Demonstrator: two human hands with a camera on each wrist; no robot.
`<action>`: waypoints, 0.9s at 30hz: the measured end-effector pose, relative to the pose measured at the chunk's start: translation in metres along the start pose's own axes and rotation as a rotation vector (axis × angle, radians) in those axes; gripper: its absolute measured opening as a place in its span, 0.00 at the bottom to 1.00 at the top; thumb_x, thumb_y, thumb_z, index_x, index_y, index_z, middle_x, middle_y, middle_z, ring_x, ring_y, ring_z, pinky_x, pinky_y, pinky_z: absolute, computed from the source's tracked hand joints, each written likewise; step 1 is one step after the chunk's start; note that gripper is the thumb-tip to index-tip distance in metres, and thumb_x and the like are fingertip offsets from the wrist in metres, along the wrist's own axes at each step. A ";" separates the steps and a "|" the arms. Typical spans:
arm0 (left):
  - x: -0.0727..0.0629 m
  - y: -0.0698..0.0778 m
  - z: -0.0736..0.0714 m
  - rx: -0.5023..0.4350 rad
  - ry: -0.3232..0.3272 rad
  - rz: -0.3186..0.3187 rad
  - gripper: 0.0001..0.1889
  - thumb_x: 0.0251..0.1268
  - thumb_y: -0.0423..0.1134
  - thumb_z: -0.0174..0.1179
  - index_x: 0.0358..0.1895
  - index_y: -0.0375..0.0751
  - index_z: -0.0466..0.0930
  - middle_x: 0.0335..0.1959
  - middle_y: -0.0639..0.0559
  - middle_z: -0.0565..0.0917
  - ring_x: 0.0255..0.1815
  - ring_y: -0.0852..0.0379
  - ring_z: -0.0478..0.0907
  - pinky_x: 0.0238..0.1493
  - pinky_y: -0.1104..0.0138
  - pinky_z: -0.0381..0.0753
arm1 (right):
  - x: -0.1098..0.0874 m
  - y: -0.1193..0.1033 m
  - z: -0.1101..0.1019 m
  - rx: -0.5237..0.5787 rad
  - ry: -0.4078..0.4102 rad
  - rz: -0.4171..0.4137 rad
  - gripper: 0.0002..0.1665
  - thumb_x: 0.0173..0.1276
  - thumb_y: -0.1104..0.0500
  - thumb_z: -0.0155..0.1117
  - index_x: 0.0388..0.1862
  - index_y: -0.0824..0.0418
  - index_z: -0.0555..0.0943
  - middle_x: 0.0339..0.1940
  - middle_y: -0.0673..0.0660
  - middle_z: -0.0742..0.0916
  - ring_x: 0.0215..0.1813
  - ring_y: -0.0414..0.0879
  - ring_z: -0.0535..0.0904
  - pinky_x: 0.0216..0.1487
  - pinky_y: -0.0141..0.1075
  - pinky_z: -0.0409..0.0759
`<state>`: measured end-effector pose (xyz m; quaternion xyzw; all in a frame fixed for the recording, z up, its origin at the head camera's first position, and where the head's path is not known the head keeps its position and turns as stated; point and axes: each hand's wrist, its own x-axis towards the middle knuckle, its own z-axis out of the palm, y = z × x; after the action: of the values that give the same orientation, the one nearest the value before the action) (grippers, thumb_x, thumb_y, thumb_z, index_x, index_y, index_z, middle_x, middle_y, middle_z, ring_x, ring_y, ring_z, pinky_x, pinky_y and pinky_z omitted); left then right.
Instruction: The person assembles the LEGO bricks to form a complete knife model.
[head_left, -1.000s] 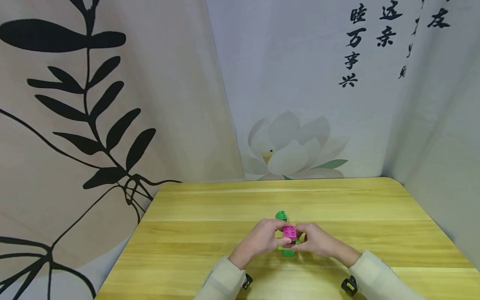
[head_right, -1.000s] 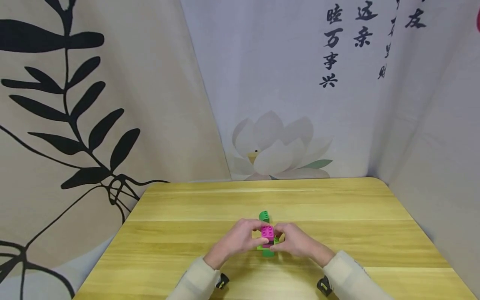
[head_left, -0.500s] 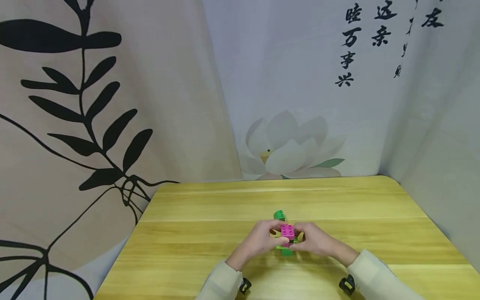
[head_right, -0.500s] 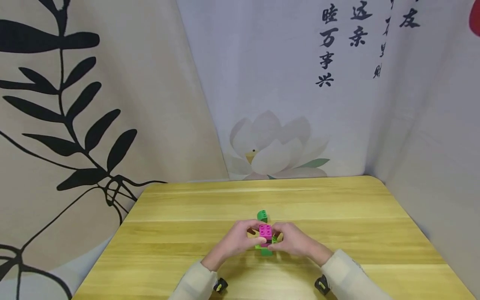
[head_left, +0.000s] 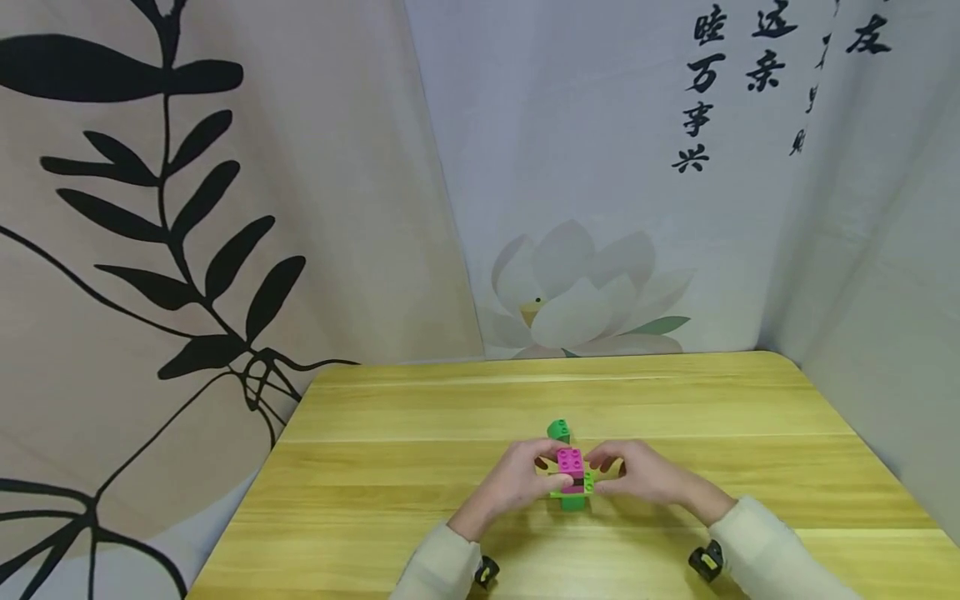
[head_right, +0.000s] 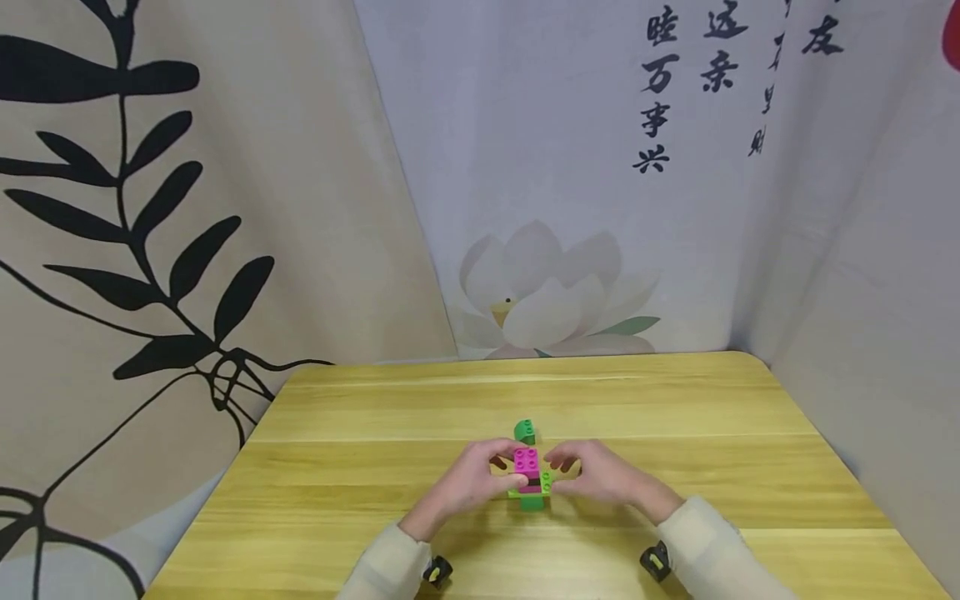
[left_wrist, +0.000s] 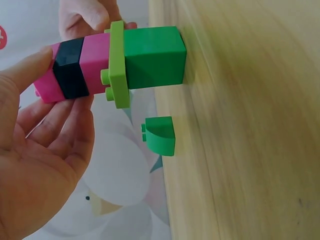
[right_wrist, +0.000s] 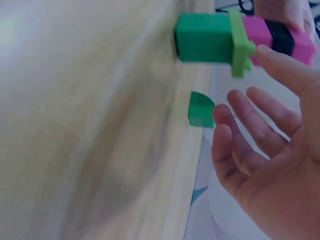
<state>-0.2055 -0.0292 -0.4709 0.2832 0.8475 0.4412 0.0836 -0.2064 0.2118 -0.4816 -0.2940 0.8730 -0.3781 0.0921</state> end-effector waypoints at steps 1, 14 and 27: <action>-0.001 0.000 -0.001 0.003 -0.003 0.000 0.19 0.58 0.44 0.67 0.54 0.49 0.79 0.40 0.66 0.80 0.45 0.61 0.77 0.46 0.71 0.75 | 0.000 0.001 -0.003 0.007 0.002 0.006 0.21 0.63 0.51 0.67 0.51 0.60 0.79 0.44 0.50 0.83 0.44 0.46 0.77 0.41 0.35 0.78; -0.003 -0.001 0.000 -0.004 -0.002 -0.021 0.22 0.55 0.45 0.69 0.54 0.46 0.79 0.39 0.65 0.79 0.43 0.60 0.77 0.43 0.71 0.76 | 0.033 0.015 -0.008 -0.061 0.174 0.078 0.20 0.63 0.63 0.66 0.53 0.67 0.76 0.48 0.63 0.81 0.43 0.50 0.78 0.39 0.37 0.78; -0.006 -0.008 0.000 0.002 -0.047 -0.024 0.17 0.54 0.46 0.69 0.48 0.51 0.81 0.37 0.66 0.80 0.39 0.64 0.76 0.42 0.70 0.77 | 0.070 0.030 0.005 -0.083 0.110 0.133 0.31 0.61 0.62 0.68 0.62 0.70 0.70 0.55 0.65 0.78 0.45 0.51 0.77 0.45 0.43 0.78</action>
<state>-0.2035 -0.0359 -0.4779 0.2832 0.8491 0.4325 0.1086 -0.2748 0.1841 -0.5025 -0.2179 0.9093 -0.3501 0.0565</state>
